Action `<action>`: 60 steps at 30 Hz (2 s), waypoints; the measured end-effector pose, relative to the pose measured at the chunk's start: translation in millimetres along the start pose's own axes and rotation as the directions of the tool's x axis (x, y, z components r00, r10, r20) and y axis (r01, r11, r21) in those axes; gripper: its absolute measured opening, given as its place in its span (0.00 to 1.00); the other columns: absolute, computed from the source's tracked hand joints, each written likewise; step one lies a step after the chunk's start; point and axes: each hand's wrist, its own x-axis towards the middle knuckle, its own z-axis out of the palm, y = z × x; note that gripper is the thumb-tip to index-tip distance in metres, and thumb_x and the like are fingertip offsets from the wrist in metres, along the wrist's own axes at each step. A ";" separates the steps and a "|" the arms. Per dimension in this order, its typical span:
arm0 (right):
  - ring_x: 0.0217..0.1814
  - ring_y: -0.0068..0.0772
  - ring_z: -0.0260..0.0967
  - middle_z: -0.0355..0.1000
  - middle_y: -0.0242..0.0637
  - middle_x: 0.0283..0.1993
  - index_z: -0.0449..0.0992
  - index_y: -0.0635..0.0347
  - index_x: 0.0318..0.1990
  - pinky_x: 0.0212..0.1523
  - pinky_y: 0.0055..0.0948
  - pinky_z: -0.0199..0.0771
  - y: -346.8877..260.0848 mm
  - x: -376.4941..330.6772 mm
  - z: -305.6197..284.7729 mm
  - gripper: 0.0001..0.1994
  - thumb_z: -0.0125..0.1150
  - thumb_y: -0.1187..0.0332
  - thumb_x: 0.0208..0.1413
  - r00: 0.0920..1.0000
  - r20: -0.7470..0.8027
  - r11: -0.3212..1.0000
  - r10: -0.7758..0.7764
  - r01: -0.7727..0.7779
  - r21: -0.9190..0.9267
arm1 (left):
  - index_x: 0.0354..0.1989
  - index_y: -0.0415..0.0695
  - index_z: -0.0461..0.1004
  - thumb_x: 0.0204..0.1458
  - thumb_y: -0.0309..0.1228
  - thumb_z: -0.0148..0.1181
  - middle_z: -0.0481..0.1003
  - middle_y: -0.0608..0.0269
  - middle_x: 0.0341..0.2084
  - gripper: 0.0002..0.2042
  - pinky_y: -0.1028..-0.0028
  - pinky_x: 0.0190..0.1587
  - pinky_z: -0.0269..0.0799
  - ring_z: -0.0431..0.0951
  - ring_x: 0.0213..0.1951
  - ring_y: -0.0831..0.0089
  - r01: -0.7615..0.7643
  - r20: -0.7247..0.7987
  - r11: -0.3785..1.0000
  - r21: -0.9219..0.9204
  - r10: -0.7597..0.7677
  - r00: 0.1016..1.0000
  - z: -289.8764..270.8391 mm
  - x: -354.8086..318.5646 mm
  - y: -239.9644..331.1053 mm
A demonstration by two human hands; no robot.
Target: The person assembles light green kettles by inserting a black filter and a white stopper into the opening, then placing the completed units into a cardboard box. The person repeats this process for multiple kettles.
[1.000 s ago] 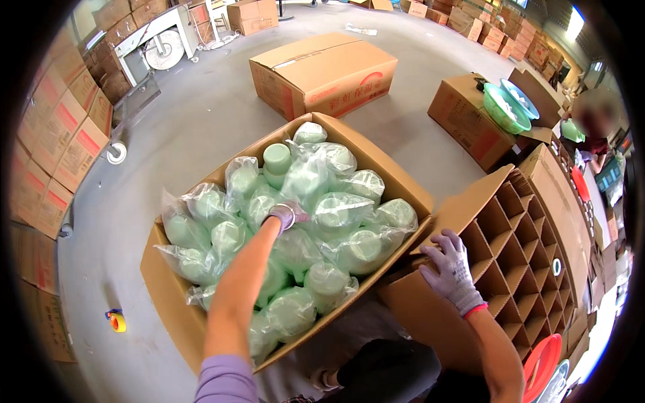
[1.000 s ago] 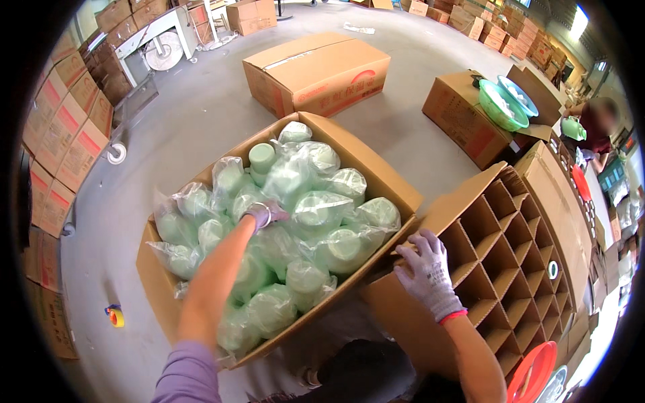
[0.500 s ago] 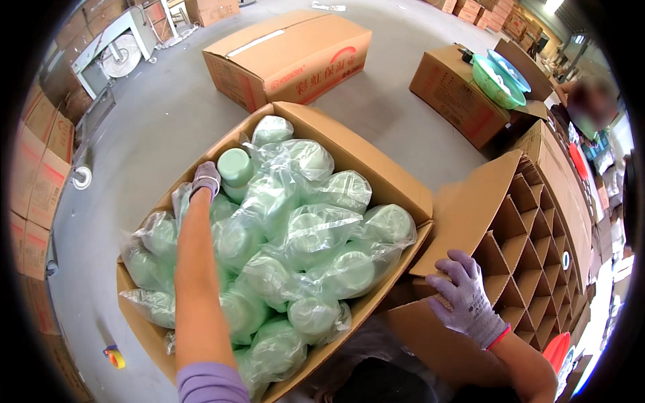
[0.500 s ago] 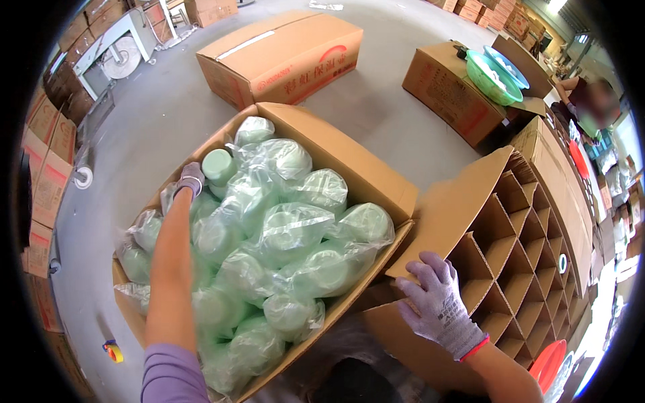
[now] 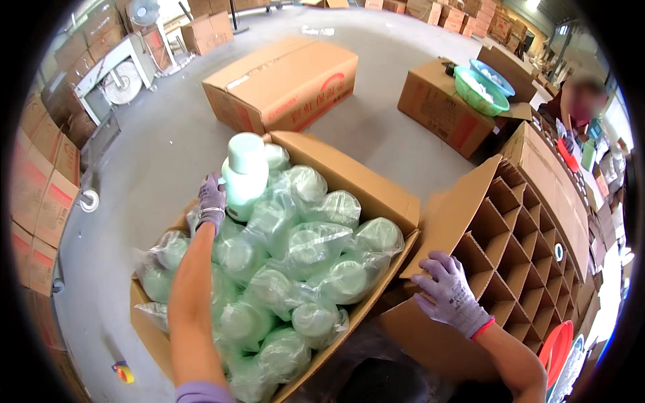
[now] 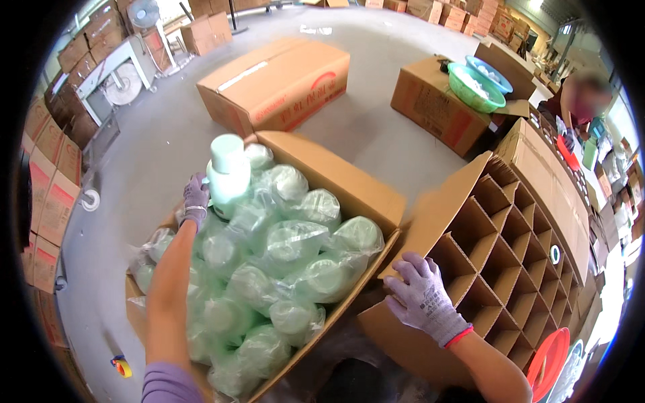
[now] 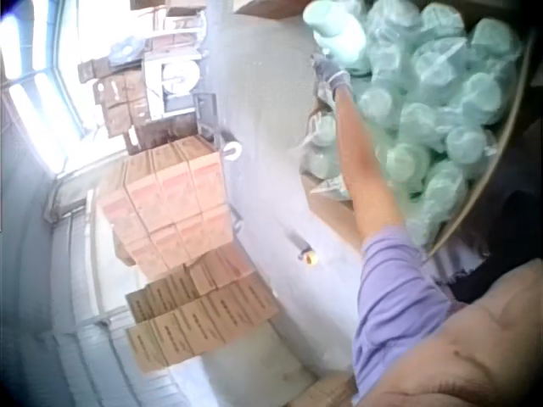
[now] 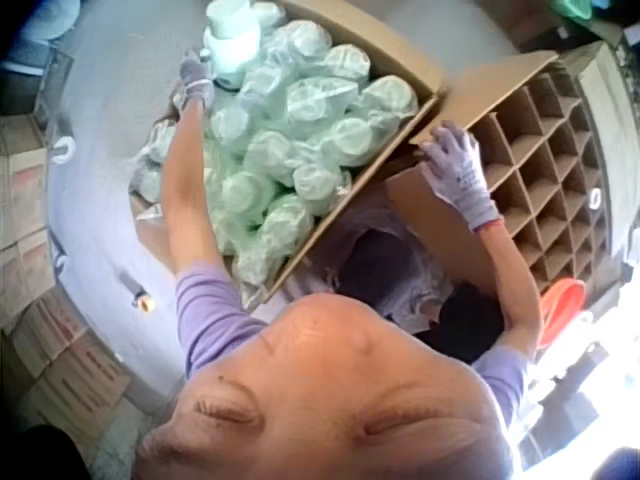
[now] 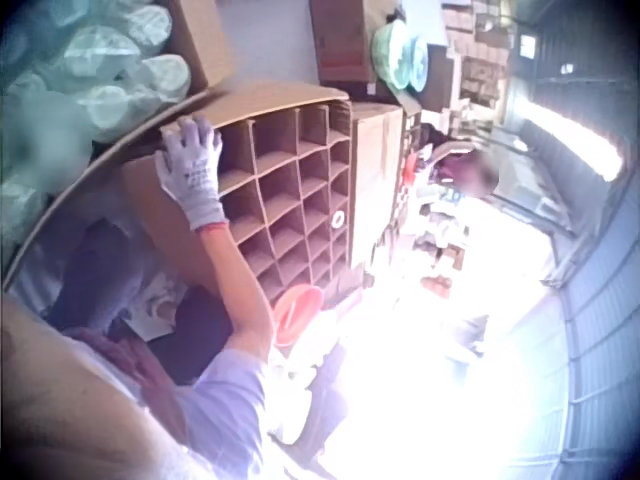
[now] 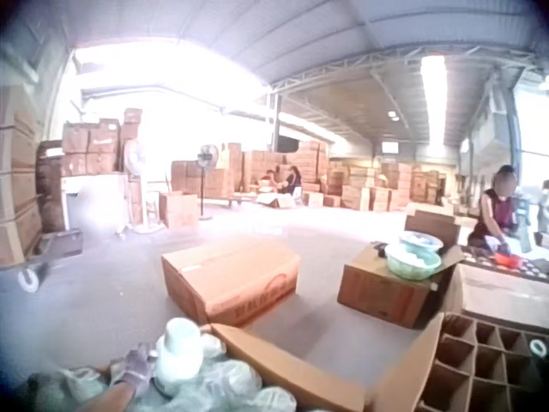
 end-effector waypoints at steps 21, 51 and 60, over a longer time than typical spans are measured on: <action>0.66 0.51 0.61 0.61 0.50 0.64 0.72 0.59 0.53 0.64 0.45 0.64 -220.5 -208.7 -143.1 0.27 0.76 0.60 0.48 0.916 -0.180 0.742 0.358 -0.162 0.650 | 0.60 0.35 0.70 0.61 0.34 0.55 0.71 0.46 0.58 0.21 0.62 0.61 0.71 0.74 0.58 0.55 0.961 0.462 0.097 -0.259 0.886 0.035 -249.8 -391.3 392.7; 0.79 0.51 0.43 0.62 0.37 0.71 0.86 0.48 0.38 0.72 0.71 0.35 43.7 -458.9 -180.7 0.10 0.59 0.61 0.55 0.448 -0.102 0.285 0.888 -0.711 -0.643 | 0.67 0.42 0.63 0.45 0.27 0.75 0.73 0.68 0.48 0.38 0.76 0.56 0.68 0.72 0.51 0.77 0.645 0.814 0.718 -0.260 0.523 -0.253 -329.1 -466.0 421.7; 0.54 0.45 0.67 0.71 0.39 0.46 0.71 0.57 0.37 0.54 0.48 0.64 2.3 -427.7 -205.7 0.08 0.64 0.69 0.54 0.378 -0.834 0.688 0.402 -0.725 0.003 | 0.59 0.36 0.68 0.32 0.39 0.78 0.72 0.51 0.52 0.42 0.62 0.57 0.73 0.75 0.53 0.59 0.380 0.560 0.447 -0.810 0.783 0.272 -409.9 -401.1 435.9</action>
